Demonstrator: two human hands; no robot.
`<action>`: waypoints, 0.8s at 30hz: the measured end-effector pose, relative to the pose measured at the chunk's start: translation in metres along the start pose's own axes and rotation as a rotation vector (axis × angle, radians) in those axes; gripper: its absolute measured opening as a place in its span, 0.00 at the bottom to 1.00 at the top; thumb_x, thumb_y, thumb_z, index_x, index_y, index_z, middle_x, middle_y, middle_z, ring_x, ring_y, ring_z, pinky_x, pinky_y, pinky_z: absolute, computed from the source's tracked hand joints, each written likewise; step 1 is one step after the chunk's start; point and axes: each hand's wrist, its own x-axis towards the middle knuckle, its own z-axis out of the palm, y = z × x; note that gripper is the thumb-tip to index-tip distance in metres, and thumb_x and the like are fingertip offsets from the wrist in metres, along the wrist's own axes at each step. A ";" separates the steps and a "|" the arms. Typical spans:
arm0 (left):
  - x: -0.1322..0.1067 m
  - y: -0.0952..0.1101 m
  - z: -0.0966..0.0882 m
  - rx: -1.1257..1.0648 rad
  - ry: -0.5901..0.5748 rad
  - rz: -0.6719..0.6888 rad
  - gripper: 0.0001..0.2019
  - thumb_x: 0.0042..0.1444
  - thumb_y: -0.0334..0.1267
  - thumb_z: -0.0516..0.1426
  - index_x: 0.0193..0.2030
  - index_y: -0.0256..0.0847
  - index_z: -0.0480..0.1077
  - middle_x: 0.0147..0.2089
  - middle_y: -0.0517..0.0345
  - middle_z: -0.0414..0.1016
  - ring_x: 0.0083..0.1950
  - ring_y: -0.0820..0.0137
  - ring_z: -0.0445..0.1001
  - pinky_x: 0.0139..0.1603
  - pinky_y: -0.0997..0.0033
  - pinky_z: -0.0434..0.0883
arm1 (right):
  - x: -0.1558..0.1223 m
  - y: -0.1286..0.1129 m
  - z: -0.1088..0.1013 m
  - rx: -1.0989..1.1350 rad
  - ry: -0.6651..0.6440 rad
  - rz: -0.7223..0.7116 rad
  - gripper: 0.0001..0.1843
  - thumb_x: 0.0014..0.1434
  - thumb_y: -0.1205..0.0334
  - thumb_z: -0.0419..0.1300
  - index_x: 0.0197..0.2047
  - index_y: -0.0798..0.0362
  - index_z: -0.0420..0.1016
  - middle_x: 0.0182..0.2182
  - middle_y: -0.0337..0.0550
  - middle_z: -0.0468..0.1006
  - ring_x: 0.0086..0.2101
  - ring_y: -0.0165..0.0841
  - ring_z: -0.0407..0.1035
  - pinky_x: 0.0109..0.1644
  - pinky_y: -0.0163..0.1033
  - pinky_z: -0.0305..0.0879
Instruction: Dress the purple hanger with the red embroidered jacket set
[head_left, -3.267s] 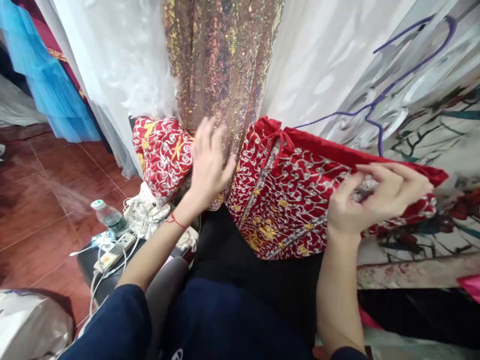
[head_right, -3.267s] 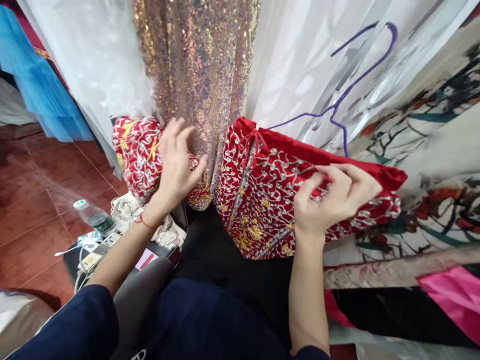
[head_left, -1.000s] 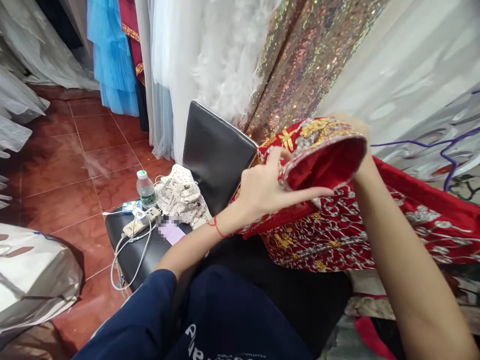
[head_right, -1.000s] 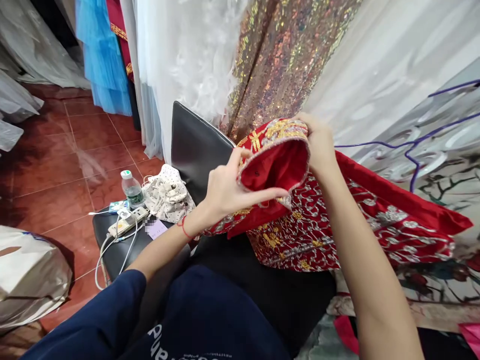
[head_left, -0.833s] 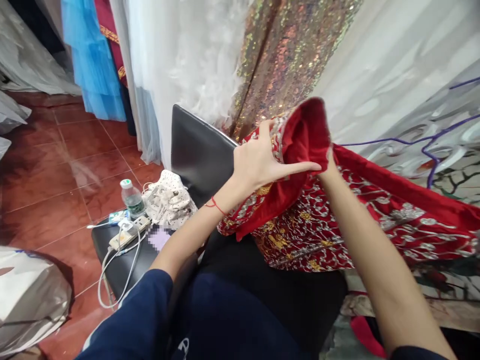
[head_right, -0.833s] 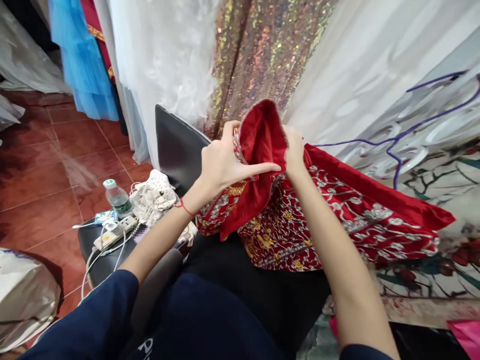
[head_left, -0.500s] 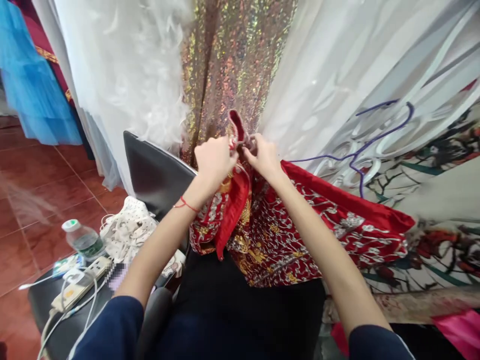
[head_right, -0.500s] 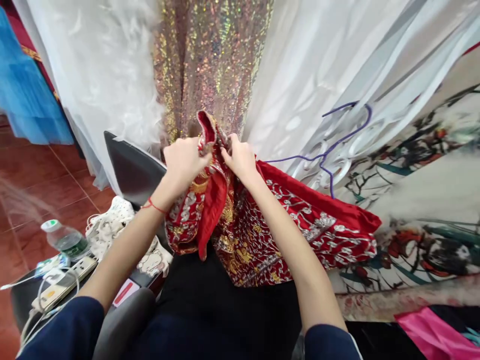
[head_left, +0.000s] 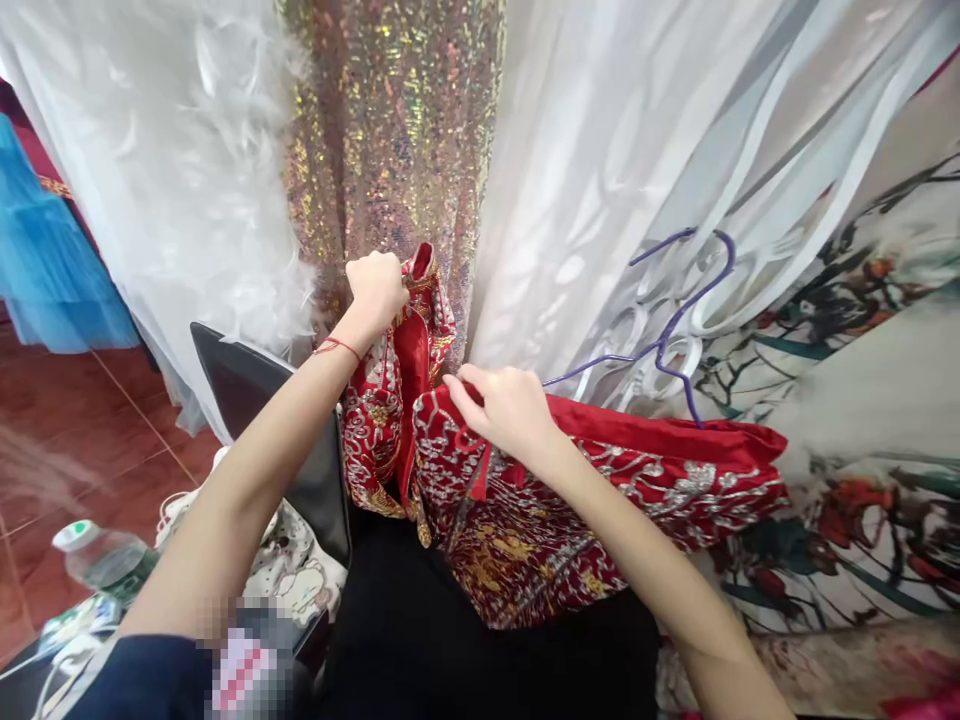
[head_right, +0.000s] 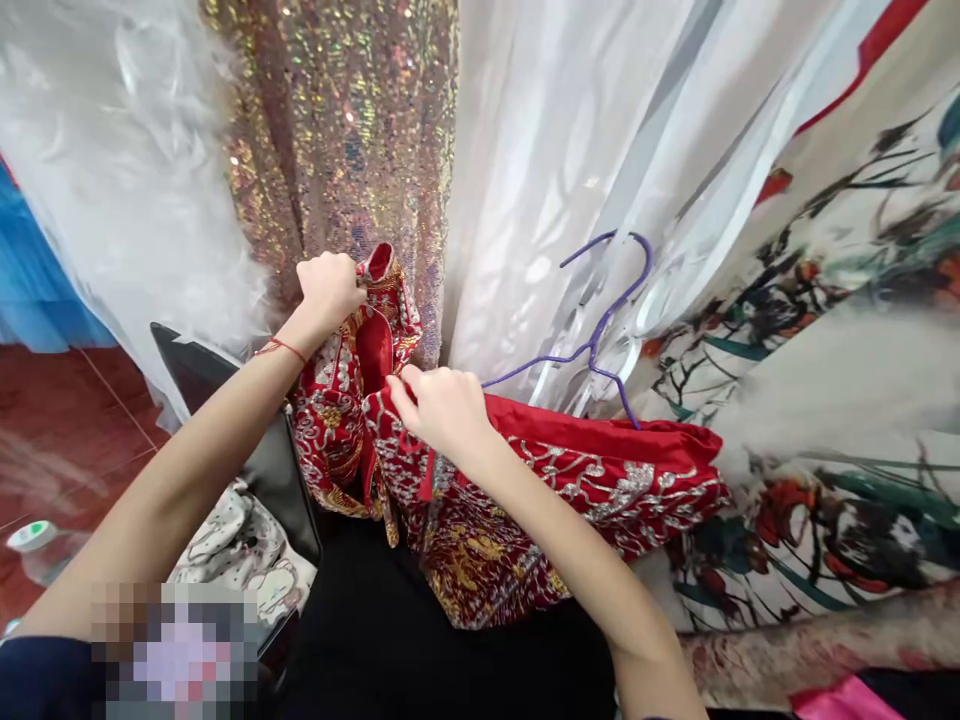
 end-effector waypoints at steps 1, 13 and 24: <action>-0.002 0.004 -0.001 0.025 0.014 0.012 0.22 0.58 0.31 0.52 0.57 0.22 0.72 0.55 0.25 0.73 0.59 0.43 0.72 0.58 0.49 0.66 | -0.001 -0.001 -0.003 0.015 -0.003 0.005 0.26 0.72 0.48 0.41 0.43 0.50 0.78 0.33 0.48 0.84 0.35 0.41 0.77 0.32 0.39 0.51; -0.041 0.044 -0.009 -0.074 -0.009 0.273 0.16 0.57 0.45 0.54 0.41 0.39 0.79 0.40 0.44 0.80 0.46 0.55 0.77 0.49 0.59 0.71 | 0.112 0.046 0.009 0.656 -0.048 0.309 0.32 0.72 0.50 0.37 0.48 0.57 0.79 0.44 0.53 0.84 0.42 0.40 0.78 0.45 0.40 0.71; -0.032 0.005 -0.016 0.117 -0.144 0.002 0.20 0.52 0.40 0.60 0.50 0.32 0.77 0.51 0.34 0.78 0.56 0.46 0.75 0.55 0.53 0.67 | 0.135 0.058 0.004 -0.008 0.127 0.487 0.22 0.68 0.74 0.45 0.55 0.62 0.77 0.51 0.68 0.79 0.54 0.49 0.75 0.57 0.51 0.66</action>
